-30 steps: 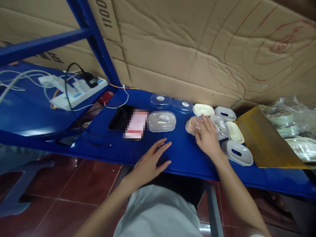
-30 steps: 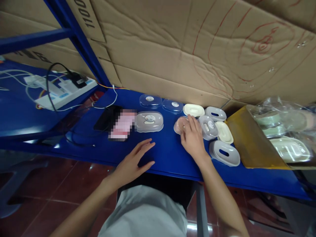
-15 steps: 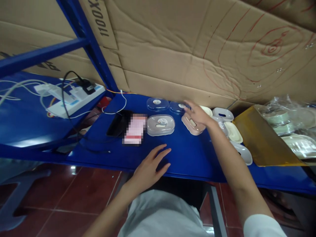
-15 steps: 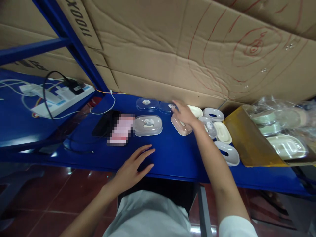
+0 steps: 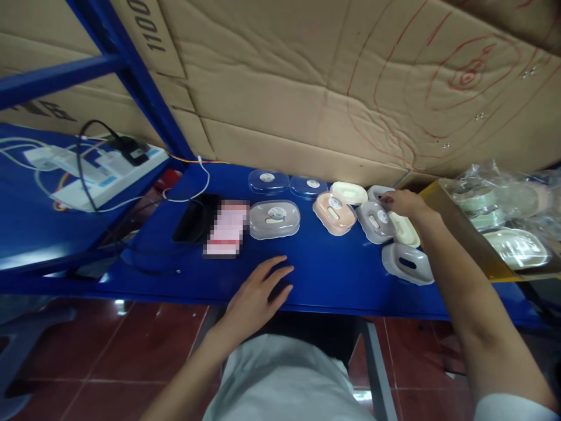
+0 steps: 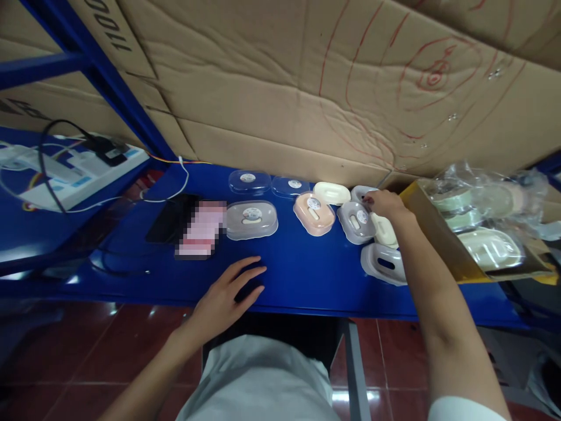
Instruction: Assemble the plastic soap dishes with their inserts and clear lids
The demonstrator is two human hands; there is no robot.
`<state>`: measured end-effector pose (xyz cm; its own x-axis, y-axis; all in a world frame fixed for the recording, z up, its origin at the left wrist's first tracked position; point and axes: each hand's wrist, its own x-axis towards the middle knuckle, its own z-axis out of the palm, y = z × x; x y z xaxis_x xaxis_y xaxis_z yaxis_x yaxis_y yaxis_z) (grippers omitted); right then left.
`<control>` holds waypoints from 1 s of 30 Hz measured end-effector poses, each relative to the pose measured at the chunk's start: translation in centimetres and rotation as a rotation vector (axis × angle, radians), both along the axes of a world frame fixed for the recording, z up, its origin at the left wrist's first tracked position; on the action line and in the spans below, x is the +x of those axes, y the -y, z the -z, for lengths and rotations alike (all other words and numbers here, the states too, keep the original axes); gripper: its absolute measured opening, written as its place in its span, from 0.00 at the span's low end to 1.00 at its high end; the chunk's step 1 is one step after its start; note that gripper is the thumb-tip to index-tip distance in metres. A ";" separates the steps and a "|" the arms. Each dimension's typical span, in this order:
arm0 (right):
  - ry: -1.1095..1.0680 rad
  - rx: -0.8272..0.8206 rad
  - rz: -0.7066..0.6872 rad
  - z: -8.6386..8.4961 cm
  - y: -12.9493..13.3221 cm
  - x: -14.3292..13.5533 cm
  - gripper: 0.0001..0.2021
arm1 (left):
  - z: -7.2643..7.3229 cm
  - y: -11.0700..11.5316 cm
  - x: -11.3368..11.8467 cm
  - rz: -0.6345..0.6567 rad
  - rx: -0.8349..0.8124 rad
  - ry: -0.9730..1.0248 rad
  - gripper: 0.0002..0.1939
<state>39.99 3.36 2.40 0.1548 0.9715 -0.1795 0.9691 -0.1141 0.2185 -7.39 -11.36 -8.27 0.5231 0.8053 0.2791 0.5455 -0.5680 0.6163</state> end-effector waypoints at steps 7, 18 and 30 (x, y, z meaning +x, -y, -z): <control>-0.108 0.536 -0.233 -2.2 7.2 -4.9 0.19 | -0.8 0.3 -0.3 0.005 -0.098 0.036 0.27; -0.574 0.263 -0.949 0.1 11.5 -19.2 0.18 | -1.2 0.2 0.6 0.027 -0.018 0.044 0.25; -0.141 0.096 -0.253 2.7 -3.5 -9.7 0.22 | -1.2 0.0 -0.5 0.049 -0.063 0.030 0.24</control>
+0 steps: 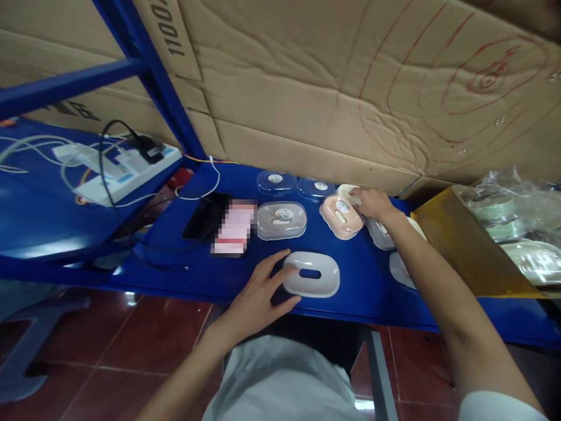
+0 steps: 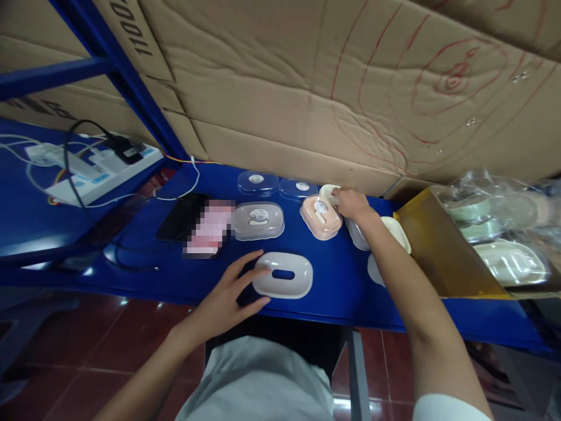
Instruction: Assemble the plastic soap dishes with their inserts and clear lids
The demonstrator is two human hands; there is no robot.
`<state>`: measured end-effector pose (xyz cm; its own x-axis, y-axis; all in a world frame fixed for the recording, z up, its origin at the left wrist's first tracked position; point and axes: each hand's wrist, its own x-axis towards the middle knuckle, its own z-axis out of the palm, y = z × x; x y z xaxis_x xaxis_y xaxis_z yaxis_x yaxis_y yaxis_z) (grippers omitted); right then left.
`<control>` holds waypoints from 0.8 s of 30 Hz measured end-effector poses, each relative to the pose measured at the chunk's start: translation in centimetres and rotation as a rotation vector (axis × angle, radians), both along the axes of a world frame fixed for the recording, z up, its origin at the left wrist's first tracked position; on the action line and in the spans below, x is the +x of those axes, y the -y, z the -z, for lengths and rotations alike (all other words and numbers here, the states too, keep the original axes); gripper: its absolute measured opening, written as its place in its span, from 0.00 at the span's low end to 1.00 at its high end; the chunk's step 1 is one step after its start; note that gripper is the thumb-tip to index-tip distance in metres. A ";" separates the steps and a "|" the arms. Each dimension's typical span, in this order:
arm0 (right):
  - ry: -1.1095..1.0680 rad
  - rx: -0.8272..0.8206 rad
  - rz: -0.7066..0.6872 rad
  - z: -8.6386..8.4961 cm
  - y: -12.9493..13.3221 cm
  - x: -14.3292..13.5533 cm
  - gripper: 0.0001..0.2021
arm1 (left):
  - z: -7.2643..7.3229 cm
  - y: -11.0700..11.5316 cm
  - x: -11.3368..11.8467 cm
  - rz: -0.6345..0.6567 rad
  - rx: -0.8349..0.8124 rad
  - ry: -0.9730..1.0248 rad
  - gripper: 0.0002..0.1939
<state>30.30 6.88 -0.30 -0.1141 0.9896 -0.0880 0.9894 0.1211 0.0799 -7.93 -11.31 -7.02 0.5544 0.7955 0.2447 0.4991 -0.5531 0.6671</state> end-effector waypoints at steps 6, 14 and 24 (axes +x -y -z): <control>-0.012 0.117 0.015 -1.9 1.9 -0.3 0.17 | -0.1 0.0 -0.1 -0.012 -0.036 0.036 0.22; -0.289 0.400 -0.447 -2.9 16.7 -8.2 0.16 | 0.8 0.0 0.2 -0.078 -0.084 0.087 0.44; -0.394 0.311 -0.622 3.3 22.4 -13.8 0.17 | 1.5 0.0 0.0 0.010 0.018 0.027 0.34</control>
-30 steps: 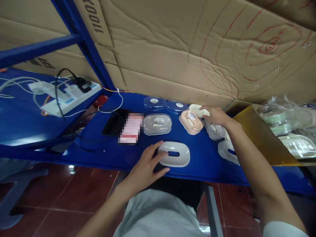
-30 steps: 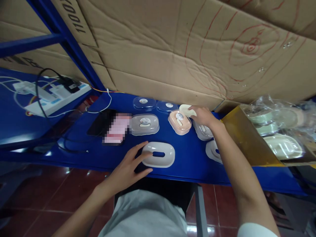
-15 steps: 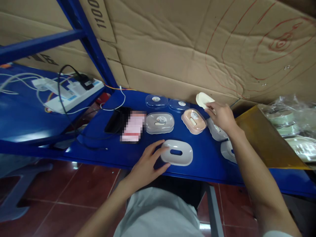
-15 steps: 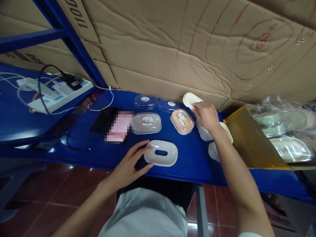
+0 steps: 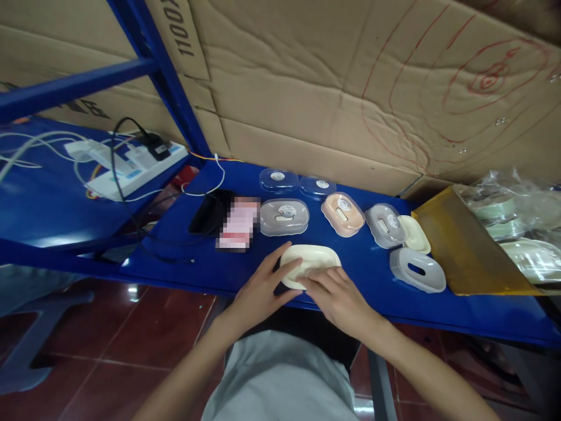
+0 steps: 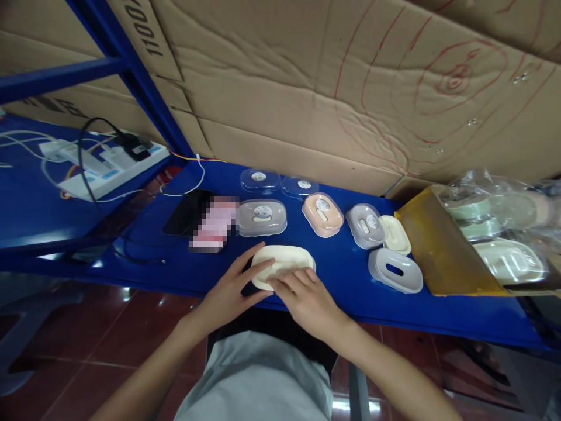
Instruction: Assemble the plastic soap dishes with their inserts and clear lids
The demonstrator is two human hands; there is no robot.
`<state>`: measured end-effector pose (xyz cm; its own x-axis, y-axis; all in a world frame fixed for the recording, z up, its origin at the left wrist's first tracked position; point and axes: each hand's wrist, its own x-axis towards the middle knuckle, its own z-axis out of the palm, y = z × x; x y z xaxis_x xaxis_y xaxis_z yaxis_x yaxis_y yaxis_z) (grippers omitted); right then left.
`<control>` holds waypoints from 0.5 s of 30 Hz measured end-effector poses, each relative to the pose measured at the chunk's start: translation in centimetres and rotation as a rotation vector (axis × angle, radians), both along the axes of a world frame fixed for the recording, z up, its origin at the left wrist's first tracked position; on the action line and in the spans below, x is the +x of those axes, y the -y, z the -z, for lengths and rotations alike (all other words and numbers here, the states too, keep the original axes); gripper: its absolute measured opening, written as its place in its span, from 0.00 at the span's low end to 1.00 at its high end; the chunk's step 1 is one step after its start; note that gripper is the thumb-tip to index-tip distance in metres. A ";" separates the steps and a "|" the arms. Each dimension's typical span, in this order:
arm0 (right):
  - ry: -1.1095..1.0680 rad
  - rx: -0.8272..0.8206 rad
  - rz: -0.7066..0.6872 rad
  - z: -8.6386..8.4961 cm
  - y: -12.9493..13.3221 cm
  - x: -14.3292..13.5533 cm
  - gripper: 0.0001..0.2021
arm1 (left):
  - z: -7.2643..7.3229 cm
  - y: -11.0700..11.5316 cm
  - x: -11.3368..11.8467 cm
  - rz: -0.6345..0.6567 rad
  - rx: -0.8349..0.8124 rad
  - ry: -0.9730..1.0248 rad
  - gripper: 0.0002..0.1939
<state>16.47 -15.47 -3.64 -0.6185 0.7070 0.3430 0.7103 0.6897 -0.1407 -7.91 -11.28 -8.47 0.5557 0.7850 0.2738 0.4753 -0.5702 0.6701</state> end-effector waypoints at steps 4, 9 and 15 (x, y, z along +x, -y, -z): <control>-0.058 0.093 -0.005 1.2 0.1 0.6 0.19 | 0.1 0.0 0.0 -0.010 0.025 -0.017 0.34; -0.190 0.008 0.051 1.5 0.0 2.3 0.18 | -0.5 0.1 0.1 -0.037 -0.018 -0.058 0.42; -0.118 -0.091 0.060 1.2 -0.3 2.8 0.20 | -0.7 0.1 0.5 -0.043 -0.011 -0.109 0.43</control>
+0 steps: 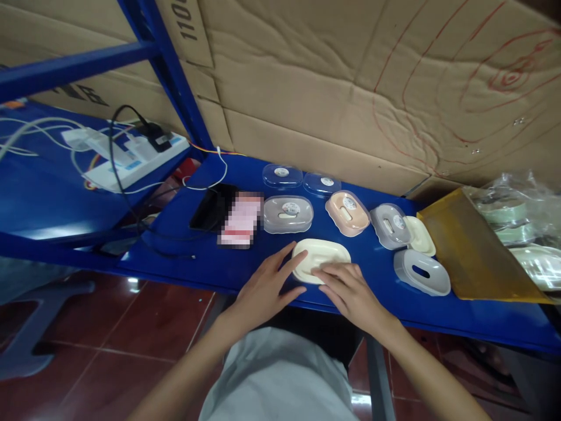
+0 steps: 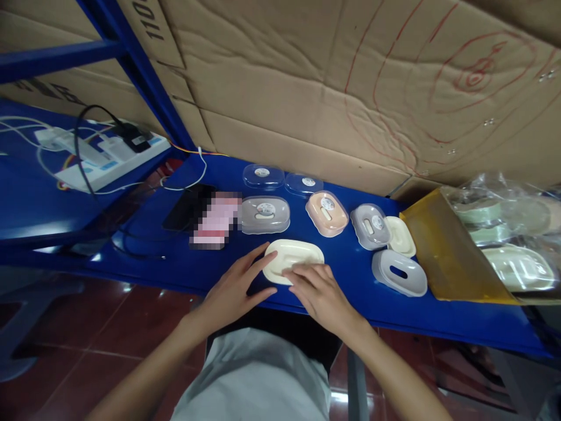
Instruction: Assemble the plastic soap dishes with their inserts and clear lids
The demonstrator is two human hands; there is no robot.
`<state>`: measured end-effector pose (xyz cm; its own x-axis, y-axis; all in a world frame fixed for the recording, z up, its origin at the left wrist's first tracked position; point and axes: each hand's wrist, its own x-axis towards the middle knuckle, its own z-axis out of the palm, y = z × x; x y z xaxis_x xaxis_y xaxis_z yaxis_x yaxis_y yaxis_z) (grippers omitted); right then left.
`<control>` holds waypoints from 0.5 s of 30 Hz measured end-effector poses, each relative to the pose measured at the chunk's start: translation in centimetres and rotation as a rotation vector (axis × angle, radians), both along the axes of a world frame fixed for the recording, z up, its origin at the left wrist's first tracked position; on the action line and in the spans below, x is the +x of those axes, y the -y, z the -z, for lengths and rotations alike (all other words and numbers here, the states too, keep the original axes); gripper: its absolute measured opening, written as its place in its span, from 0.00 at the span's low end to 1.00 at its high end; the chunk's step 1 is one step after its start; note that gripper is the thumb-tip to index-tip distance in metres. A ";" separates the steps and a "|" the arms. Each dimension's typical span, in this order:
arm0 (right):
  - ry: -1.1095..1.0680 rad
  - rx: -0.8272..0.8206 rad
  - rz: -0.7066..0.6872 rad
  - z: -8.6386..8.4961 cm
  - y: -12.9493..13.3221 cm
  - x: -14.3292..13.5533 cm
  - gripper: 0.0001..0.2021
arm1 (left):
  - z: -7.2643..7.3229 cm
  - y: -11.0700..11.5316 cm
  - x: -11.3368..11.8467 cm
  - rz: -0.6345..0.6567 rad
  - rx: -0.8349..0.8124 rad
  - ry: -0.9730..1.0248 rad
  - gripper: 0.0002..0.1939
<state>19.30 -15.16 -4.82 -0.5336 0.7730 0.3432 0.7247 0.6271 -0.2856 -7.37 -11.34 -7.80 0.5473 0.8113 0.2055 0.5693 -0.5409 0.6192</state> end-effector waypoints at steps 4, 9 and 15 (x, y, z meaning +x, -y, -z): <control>-0.006 0.001 -0.048 -0.5 -0.6 -0.4 0.19 | 0.1 -0.1 0.1 -0.002 0.025 0.017 0.37; -0.041 0.048 -0.068 -0.1 -0.9 -0.3 0.21 | 0.2 -0.2 0.1 -0.038 -0.007 0.086 0.39; 0.121 0.004 -0.047 0.0 -0.7 -0.1 0.15 | 0.3 -0.2 0.0 -0.020 -0.032 0.089 0.42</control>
<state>19.15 -14.45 -4.87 -0.6065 0.7453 0.2771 0.7237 0.6617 -0.1958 -7.37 -11.13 -8.09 0.5118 0.8287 0.2268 0.5213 -0.5094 0.6847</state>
